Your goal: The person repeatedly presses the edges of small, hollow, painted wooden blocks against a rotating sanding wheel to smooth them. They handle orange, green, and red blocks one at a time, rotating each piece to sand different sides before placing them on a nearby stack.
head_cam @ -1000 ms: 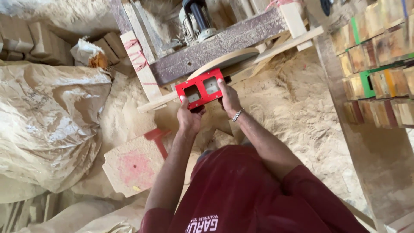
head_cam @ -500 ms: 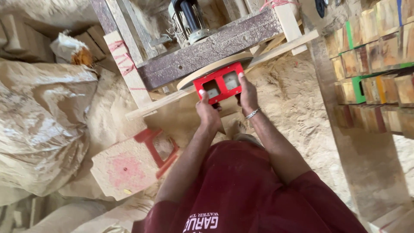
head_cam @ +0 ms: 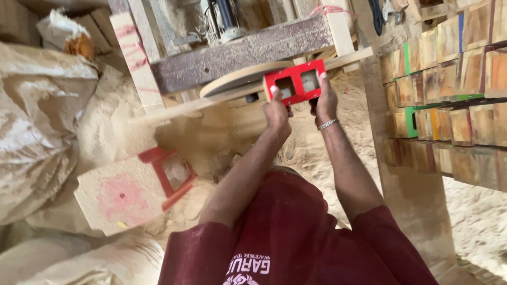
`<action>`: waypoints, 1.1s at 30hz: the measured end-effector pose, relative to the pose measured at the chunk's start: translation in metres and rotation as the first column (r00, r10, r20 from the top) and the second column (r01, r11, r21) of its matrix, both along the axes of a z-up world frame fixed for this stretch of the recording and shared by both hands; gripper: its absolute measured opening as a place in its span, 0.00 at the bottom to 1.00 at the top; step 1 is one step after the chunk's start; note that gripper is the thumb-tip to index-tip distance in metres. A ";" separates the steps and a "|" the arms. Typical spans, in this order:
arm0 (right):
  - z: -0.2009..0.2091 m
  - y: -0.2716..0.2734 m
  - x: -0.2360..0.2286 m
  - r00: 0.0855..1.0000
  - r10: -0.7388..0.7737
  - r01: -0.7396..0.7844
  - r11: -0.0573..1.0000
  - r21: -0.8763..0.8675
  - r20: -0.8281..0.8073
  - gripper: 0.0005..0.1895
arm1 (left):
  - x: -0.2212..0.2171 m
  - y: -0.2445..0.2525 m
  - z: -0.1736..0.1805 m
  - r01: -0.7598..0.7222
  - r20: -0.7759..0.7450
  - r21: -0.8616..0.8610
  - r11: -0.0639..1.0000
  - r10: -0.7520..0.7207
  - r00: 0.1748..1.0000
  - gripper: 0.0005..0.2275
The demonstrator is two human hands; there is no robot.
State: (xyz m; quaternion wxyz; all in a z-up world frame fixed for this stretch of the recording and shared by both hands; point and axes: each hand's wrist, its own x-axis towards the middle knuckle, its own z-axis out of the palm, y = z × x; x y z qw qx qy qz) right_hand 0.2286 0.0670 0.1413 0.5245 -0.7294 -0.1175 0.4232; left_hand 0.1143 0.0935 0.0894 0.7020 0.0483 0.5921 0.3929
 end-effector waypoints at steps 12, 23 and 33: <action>0.027 -0.108 0.028 0.761 0.582 -0.632 0.569 0.525 0.285 0.38 | -0.135 -0.106 0.075 0.554 -0.340 0.666 0.500 -0.458 0.822 0.38; 0.085 -0.093 -0.043 0.363 0.660 -0.917 0.378 0.126 0.658 0.35 | -0.197 -0.108 0.133 0.859 -0.763 0.427 0.283 -0.396 0.510 0.39; -0.008 -0.065 -0.134 0.672 0.733 -0.670 0.662 0.336 -0.102 0.33 | -0.196 -0.073 0.053 0.238 -0.082 0.464 0.853 -0.227 0.971 0.17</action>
